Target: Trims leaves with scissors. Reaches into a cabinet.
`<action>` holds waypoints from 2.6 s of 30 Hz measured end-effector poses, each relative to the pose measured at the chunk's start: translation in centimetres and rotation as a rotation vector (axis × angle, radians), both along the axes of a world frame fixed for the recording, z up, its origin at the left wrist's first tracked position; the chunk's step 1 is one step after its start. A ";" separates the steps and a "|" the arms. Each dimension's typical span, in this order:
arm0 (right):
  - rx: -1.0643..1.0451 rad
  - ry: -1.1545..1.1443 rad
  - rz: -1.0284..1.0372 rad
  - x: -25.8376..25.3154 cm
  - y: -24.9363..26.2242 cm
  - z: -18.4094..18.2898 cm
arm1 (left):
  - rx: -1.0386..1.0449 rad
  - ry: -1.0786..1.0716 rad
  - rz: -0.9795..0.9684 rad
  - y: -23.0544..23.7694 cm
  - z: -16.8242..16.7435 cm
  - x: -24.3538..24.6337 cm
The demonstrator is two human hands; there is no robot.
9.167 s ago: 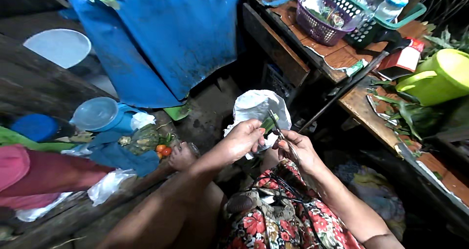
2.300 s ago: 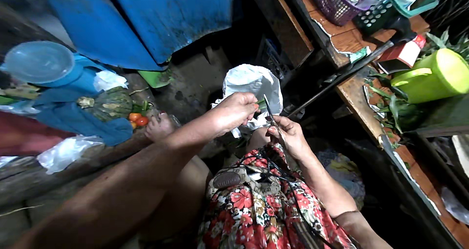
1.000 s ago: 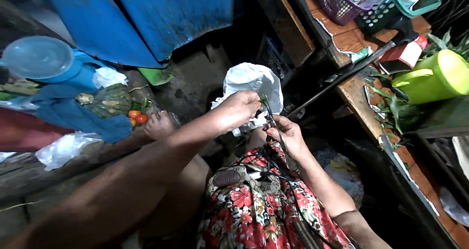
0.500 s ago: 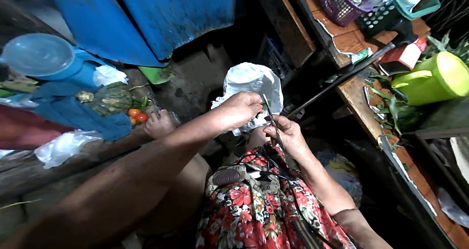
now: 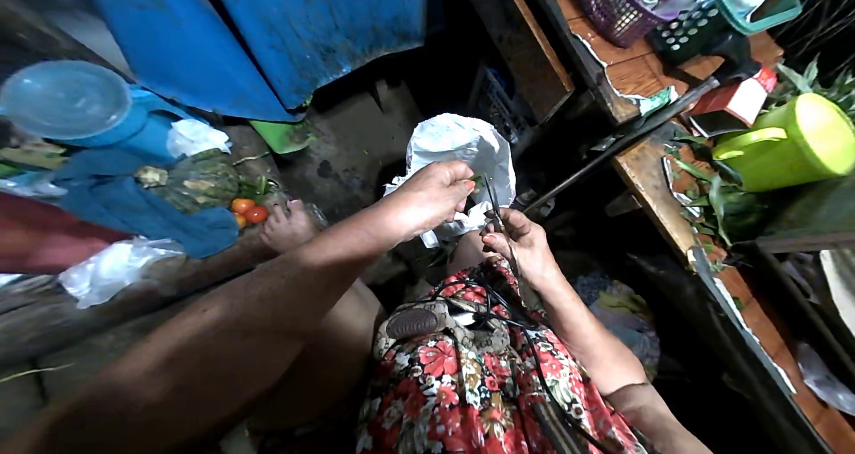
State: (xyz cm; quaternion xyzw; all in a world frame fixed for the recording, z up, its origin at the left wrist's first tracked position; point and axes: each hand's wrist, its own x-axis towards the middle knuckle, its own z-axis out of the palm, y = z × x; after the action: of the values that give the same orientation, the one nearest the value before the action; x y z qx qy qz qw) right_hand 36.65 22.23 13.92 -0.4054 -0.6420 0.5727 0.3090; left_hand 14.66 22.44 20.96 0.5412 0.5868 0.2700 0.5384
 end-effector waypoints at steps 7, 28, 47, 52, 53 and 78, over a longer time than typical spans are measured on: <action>0.084 -0.061 0.011 -0.4 0.0 0.1 | -0.031 0.059 -0.070 -0.2 0.3 0.4; 0.051 -0.218 -0.011 0.0 1.8 -0.4 | -0.034 0.140 -0.096 2.5 -0.7 1.7; 0.196 -0.405 -0.239 6.0 2.6 4.3 | -0.041 0.266 -0.098 4.7 -3.7 0.6; 0.672 -0.926 -0.371 13.6 4.7 7.7 | 0.016 0.516 -0.227 4.2 -2.5 0.1; 0.685 -1.035 -0.403 15.0 5.3 8.2 | 0.029 0.523 -0.228 4.0 -2.2 0.0; 0.161 -1.593 -0.526 20.5 9.6 10.6 | 0.245 0.649 -0.248 2.9 -0.8 -2.1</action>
State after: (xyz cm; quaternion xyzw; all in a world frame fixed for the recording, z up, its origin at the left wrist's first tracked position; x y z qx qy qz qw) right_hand 57.15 31.83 24.52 -0.8014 -0.5917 -0.0226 -0.0853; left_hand 12.56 25.31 20.13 0.7262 0.6203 0.0853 0.2840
